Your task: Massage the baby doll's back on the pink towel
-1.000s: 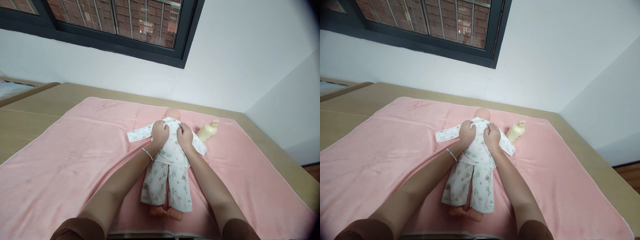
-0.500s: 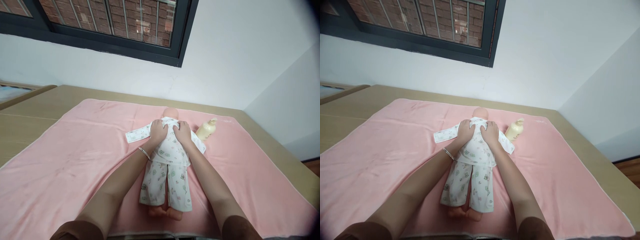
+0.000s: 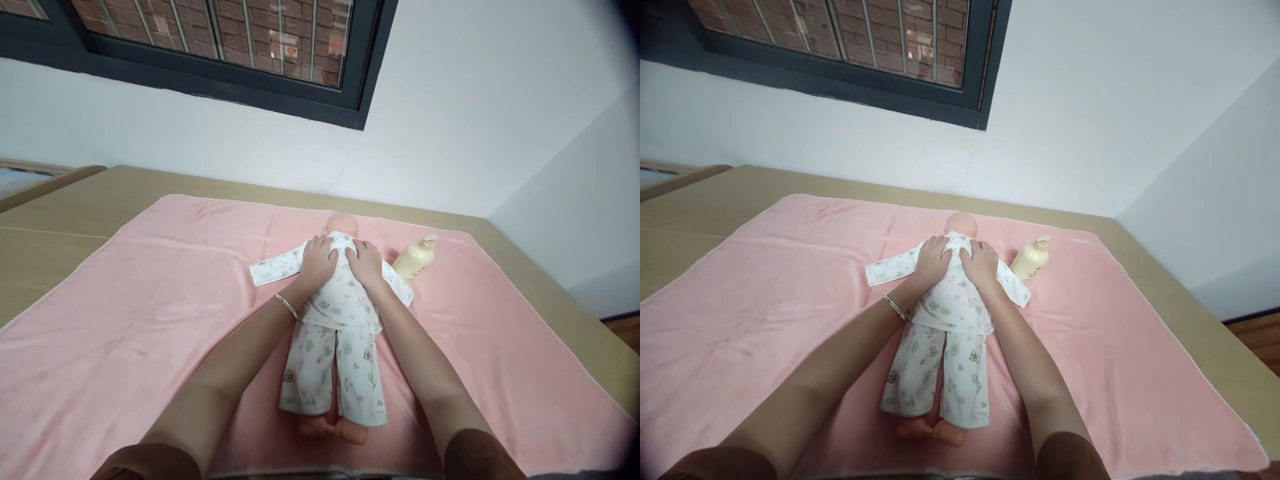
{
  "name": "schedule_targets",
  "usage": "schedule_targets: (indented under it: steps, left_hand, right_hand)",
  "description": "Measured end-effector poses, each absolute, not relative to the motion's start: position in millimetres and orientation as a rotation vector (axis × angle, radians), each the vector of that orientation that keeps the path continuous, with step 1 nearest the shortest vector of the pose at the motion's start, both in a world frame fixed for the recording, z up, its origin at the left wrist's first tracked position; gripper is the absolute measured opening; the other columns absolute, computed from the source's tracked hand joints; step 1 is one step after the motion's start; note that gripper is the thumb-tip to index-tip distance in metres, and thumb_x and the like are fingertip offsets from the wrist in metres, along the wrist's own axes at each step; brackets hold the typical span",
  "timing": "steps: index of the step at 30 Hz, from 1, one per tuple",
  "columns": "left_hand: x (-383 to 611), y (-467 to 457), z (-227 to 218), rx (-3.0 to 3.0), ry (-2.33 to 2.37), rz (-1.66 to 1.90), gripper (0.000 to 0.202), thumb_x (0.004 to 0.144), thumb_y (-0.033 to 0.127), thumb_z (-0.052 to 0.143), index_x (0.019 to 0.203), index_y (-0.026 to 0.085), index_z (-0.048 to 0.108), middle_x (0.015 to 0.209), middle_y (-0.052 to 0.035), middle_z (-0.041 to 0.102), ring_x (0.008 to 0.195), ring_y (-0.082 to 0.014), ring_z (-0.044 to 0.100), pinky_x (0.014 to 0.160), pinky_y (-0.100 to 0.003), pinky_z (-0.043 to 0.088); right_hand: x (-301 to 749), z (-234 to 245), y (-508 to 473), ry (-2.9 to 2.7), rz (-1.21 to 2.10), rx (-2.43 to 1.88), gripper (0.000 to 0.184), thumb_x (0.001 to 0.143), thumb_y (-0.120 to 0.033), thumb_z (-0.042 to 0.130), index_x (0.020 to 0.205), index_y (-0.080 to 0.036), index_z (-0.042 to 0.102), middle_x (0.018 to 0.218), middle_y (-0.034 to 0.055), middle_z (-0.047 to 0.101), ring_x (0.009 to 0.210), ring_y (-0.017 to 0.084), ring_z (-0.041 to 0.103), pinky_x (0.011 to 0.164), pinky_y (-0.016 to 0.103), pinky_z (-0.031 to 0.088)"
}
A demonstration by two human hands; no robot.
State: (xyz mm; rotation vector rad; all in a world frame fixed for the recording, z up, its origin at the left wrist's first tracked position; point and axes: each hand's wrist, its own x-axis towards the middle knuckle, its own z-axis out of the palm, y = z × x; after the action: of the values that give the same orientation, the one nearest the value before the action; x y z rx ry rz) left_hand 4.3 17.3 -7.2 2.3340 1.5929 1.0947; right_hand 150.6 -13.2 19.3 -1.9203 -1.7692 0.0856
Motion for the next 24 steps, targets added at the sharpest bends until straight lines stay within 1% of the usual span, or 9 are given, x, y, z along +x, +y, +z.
schedule_targets:
  steps: [5,9,12,15,17,19,22,24]
  left_hand:
    - [2.2,15.4,-3.5,2.345,1.454,1.163,0.038,0.093,0.02,0.04,0.123,0.019,0.064,0.128,-0.0084,0.066,0.123,-0.0254,0.056,0.112,-0.045,0.042]
    - [1.7,9.4,-1.5,2.31,1.448,1.259,0.033,0.093,0.02,0.043,0.112,0.019,0.069,0.118,-0.0093,0.069,0.114,-0.0242,0.06,0.104,-0.042,0.047]
    - [1.9,3.8,-0.4,2.299,1.507,1.316,0.028,0.093,0.021,0.045,0.102,0.018,0.071,0.109,-0.0098,0.07,0.107,-0.0241,0.062,0.1,-0.04,0.049]
    - [2.4,2.6,-0.5,2.268,1.578,1.309,0.025,0.092,0.023,0.047,0.103,0.018,0.069,0.108,-0.0104,0.07,0.106,-0.0252,0.062,0.099,-0.04,0.049]
    - [3.0,5.2,-1.6,2.245,1.62,1.254,0.028,0.092,0.025,0.048,0.111,0.017,0.067,0.113,-0.0113,0.069,0.11,-0.027,0.061,0.101,-0.043,0.048]
    - [3.7,9.6,-2.9,2.241,1.627,1.184,0.032,0.093,0.028,0.048,0.118,0.018,0.065,0.12,-0.0114,0.067,0.116,-0.028,0.059,0.105,-0.045,0.045]
    - [3.9,15.5,-4.4,2.269,1.591,1.091,0.036,0.094,0.032,0.047,0.126,0.021,0.062,0.131,-0.01,0.063,0.124,-0.0275,0.055,0.112,-0.046,0.04]
    - [3.6,17.0,-4.7,2.284,1.58,1.058,0.038,0.095,0.033,0.047,0.129,0.023,0.061,0.133,-0.009,0.062,0.125,-0.0277,0.054,0.113,-0.048,0.039]
  right_hand:
    - [153.2,14.4,-14.3,-1.873,-0.049,-1.733,0.045,0.097,-0.031,0.041,0.134,-0.018,0.062,0.125,0.0117,0.065,0.115,0.029,0.058,0.103,0.042,0.041]
    - [151.6,10.3,-18.8,-1.888,-0.102,-1.554,0.042,0.095,-0.026,0.04,0.124,-0.019,0.069,0.12,0.0083,0.069,0.112,0.025,0.06,0.102,0.037,0.042]
    - [147.9,8.2,-24.0,-1.768,-0.124,-1.586,0.039,0.092,-0.025,0.042,0.113,-0.017,0.074,0.115,0.0091,0.071,0.111,0.024,0.061,0.103,0.035,0.042]
    - [145.7,8.9,-25.8,-1.648,-0.097,-1.682,0.036,0.091,-0.027,0.044,0.108,-0.016,0.074,0.109,0.0097,0.072,0.109,0.025,0.061,0.101,0.036,0.043]
    - [146.6,10.9,-23.5,-1.623,-0.062,-1.754,0.036,0.09,-0.029,0.046,0.112,-0.016,0.072,0.111,0.0102,0.071,0.11,0.027,0.06,0.1,0.038,0.044]
    - [149.1,13.3,-19.3,-1.674,-0.025,-1.802,0.039,0.09,-0.03,0.046,0.12,-0.017,0.069,0.118,0.0113,0.068,0.113,0.029,0.058,0.102,0.041,0.042]
    - [153.7,15.9,-13.5,-1.811,0.028,-1.804,0.046,0.093,-0.028,0.041,0.133,-0.021,0.061,0.126,0.0113,0.064,0.119,0.029,0.055,0.107,0.044,0.038]
    - [155.4,16.5,-12.2,-1.87,0.04,-1.797,0.049,0.094,-0.027,0.038,0.139,-0.023,0.058,0.128,0.0107,0.062,0.12,0.028,0.054,0.109,0.045,0.036]
